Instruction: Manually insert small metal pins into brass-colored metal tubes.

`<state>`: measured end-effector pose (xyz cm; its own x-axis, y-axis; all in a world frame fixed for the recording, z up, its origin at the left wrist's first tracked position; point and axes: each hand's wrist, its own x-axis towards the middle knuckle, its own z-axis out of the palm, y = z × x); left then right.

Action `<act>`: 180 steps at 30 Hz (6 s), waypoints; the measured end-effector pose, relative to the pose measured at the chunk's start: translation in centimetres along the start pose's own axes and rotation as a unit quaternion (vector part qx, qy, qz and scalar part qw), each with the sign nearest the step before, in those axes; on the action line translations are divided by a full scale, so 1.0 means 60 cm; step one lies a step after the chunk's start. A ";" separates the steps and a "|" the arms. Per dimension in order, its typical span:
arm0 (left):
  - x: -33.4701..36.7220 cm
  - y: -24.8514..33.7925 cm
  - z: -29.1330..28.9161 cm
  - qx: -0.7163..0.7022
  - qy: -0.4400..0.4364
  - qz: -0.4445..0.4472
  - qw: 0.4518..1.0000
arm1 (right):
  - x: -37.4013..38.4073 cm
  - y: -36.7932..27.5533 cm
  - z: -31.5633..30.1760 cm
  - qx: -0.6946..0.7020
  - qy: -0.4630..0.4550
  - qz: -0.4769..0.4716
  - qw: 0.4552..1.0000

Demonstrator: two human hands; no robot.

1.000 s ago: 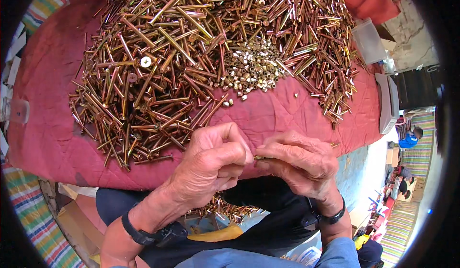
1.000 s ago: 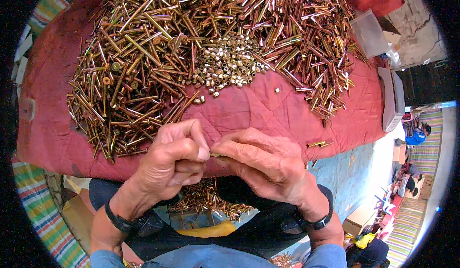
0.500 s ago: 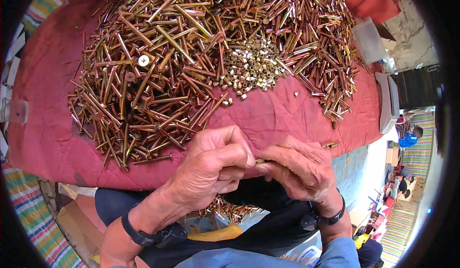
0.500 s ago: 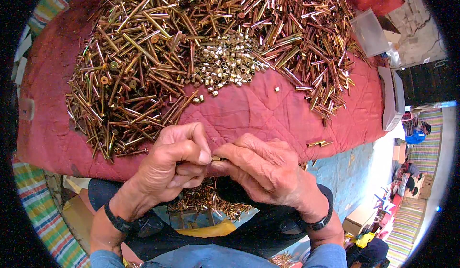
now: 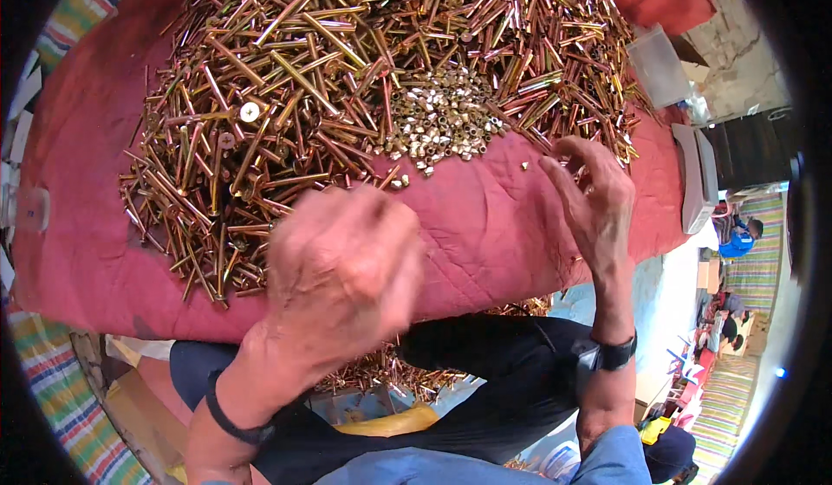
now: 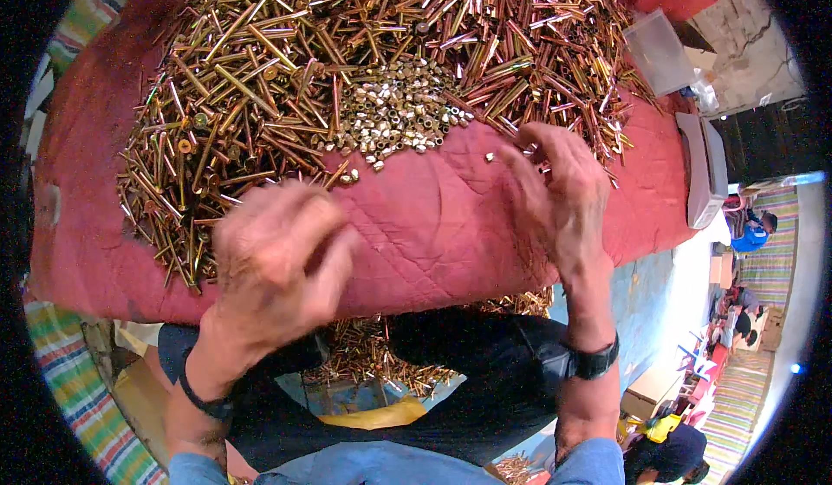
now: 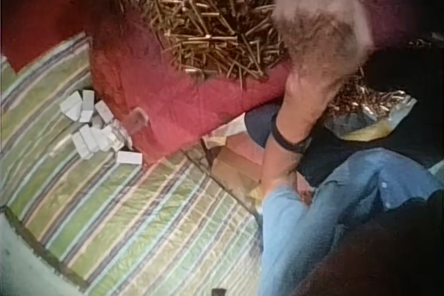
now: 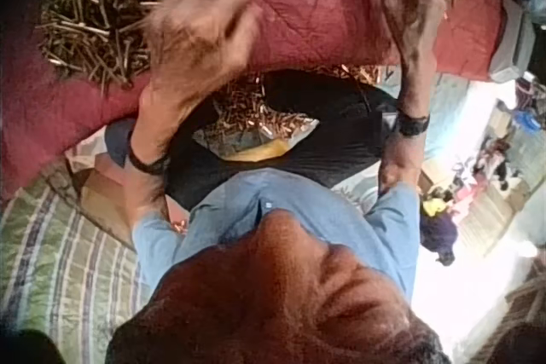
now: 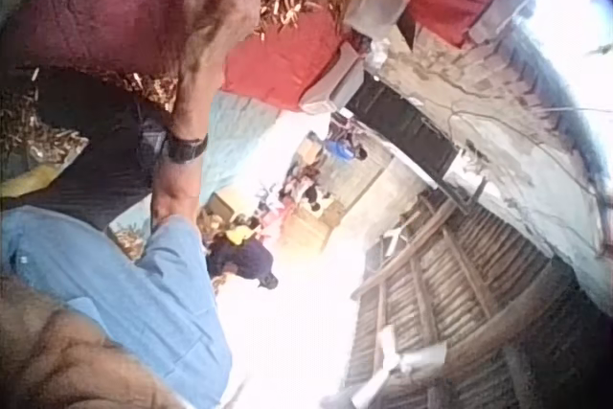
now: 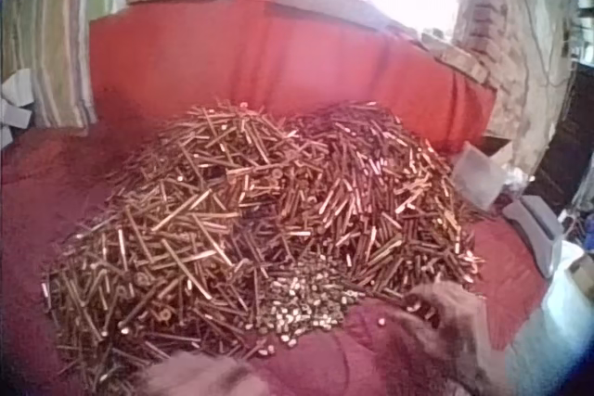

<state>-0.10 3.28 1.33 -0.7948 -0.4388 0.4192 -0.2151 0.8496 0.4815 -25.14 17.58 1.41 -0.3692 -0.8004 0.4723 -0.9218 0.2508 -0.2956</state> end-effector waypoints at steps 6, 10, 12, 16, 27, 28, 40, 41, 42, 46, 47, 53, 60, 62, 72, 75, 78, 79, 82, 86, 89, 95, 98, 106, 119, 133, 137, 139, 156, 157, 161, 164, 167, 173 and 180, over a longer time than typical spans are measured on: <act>-0.010 -0.034 0.032 0.204 0.022 -0.005 0.979 | 0.012 0.050 0.027 -0.125 -0.039 -0.061 0.989; -0.001 -0.035 0.047 0.192 0.065 0.037 0.979 | 0.018 0.029 0.043 -0.115 -0.056 -0.086 0.988; 0.000 -0.033 0.052 0.187 0.060 0.040 0.980 | 0.018 0.030 0.036 -0.092 -0.092 -0.029 0.991; 0.003 -0.027 0.053 0.102 0.055 0.012 0.993 | 0.017 0.027 0.019 -0.070 -0.137 -0.006 0.988; 0.005 0.005 0.039 -0.516 0.010 -0.250 0.819 | -0.001 -0.087 -0.014 0.576 -0.042 0.310 0.755; 0.005 0.006 0.037 -0.515 0.010 -0.250 0.820 | -0.005 -0.092 -0.012 0.577 -0.042 0.310 0.754; -0.005 0.009 0.015 -0.654 -0.148 -0.329 0.665 | -0.018 -0.135 -0.012 0.571 -0.041 0.304 0.761; -0.007 0.012 0.014 -0.663 -0.136 -0.334 0.656 | -0.019 -0.136 -0.014 0.572 -0.053 0.291 0.765; -0.009 0.010 0.015 -0.663 -0.135 -0.334 0.656 | -0.021 -0.139 -0.015 0.571 -0.053 0.292 0.766; -0.017 0.008 0.012 -0.650 -0.132 -0.313 0.679 | -0.024 -0.149 -0.009 0.561 -0.047 0.290 0.774; -0.018 0.009 0.011 -0.636 -0.135 -0.303 0.696 | -0.026 -0.150 -0.005 0.555 -0.041 0.287 0.780; -0.015 0.009 0.004 -0.599 -0.125 -0.302 0.731 | -0.028 -0.147 -0.008 0.548 -0.063 0.287 0.783; -0.017 0.009 0.011 -0.649 -0.119 -0.319 0.680 | -0.045 -0.152 0.004 0.562 -0.058 0.243 0.788; -0.013 0.009 0.015 -0.767 -0.101 -0.396 0.494 | -0.048 -0.161 0.001 0.399 -0.114 0.148 0.898; -0.016 0.006 0.019 -0.718 -0.141 -0.413 0.543 | -0.008 -0.065 0.007 0.255 -0.017 0.250 0.934; -0.019 0.008 0.022 -0.724 -0.142 -0.409 0.536 | -0.008 -0.009 0.026 0.198 -0.040 0.237 0.950; -0.018 0.007 0.024 -0.738 -0.137 -0.411 0.518 | -0.014 0.009 0.051 0.166 -0.067 0.197 0.964; -0.018 0.007 0.023 -0.738 -0.133 -0.410 0.519 | -0.011 0.010 0.055 0.098 -0.065 0.092 0.989; -0.021 0.005 0.025 -0.736 -0.125 -0.411 0.524 | -0.018 -0.005 0.061 -0.016 -0.094 -0.002 0.995; -0.016 0.008 0.019 -0.725 -0.116 -0.417 0.535 | -0.022 -0.028 0.036 -0.061 -0.189 0.010 0.980; -0.015 0.011 0.014 -0.723 -0.109 -0.419 0.539 | -0.018 -0.036 0.030 -0.030 -0.168 -0.018 0.985; -0.013 0.010 0.013 -0.728 -0.112 -0.426 0.526 | -0.017 -0.122 -0.018 0.407 -0.208 0.207 0.865; -0.019 0.002 0.011 -0.758 -0.115 -0.427 0.479 | -0.022 -0.146 -0.026 0.449 -0.232 0.182 0.843; -0.017 0.006 0.009 -0.765 -0.146 -0.429 0.457 | -0.031 -0.142 -0.012 0.374 -0.198 -0.079 0.903; -0.018 0.022 0.010 -0.715 -0.140 -0.387 0.565 | -0.044 -0.153 -0.012 0.305 -0.219 -0.073 0.924; -0.014 0.011 0.010 -0.742 -0.139 -0.426 0.499 | -0.032 -0.145 -0.015 0.327 -0.181 -0.079 0.924; -0.017 0.010 0.012 -0.760 -0.167 -0.420 0.467 | -0.033 -0.152 -0.027 0.270 -0.239 -0.056 0.931; -0.017 0.011 0.012 -0.759 -0.162 -0.421 0.470 | -0.038 -0.144 -0.020 0.292 -0.260 -0.055 0.919; -0.008 0.012 -0.010 -0.180 -0.169 0.058 0.967 | -0.016 -0.108 -0.018 0.147 -0.142 0.080 0.976; -0.005 0.008 -0.005 -0.106 -0.108 0.056 0.987 | -0.013 -0.079 -0.008 0.146 -0.088 0.109 0.979; -0.010 -0.032 0.035 0.081 0.001 0.043 0.996 | 0.001 -0.003 0.026 0.035 -0.030 0.035 0.998; -0.002 -0.030 0.034 0.158 -0.032 0.024 0.987 | 0.004 0.013 0.042 -0.026 -0.057 0.011 0.998; 0.009 -0.026 0.034 0.148 -0.040 0.007 0.988 | 0.007 0.015 0.050 -0.036 -0.099 -0.012 0.994; 0.016 -0.029 0.050 -0.007 0.077 0.028 0.997 | 0.009 -0.018 0.033 0.102 -0.079 0.080 0.988; 0.008 -0.015 0.033 -0.297 0.151 -0.100 0.937 | -0.010 -0.107 0.004 0.532 -0.035 0.291 0.794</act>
<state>-1.41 2.90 -0.38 -0.5564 -0.7110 0.4300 0.0827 0.4676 0.8801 -18.94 16.33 2.81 -0.6539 -0.7557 -0.0379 0.0378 0.0175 -0.9991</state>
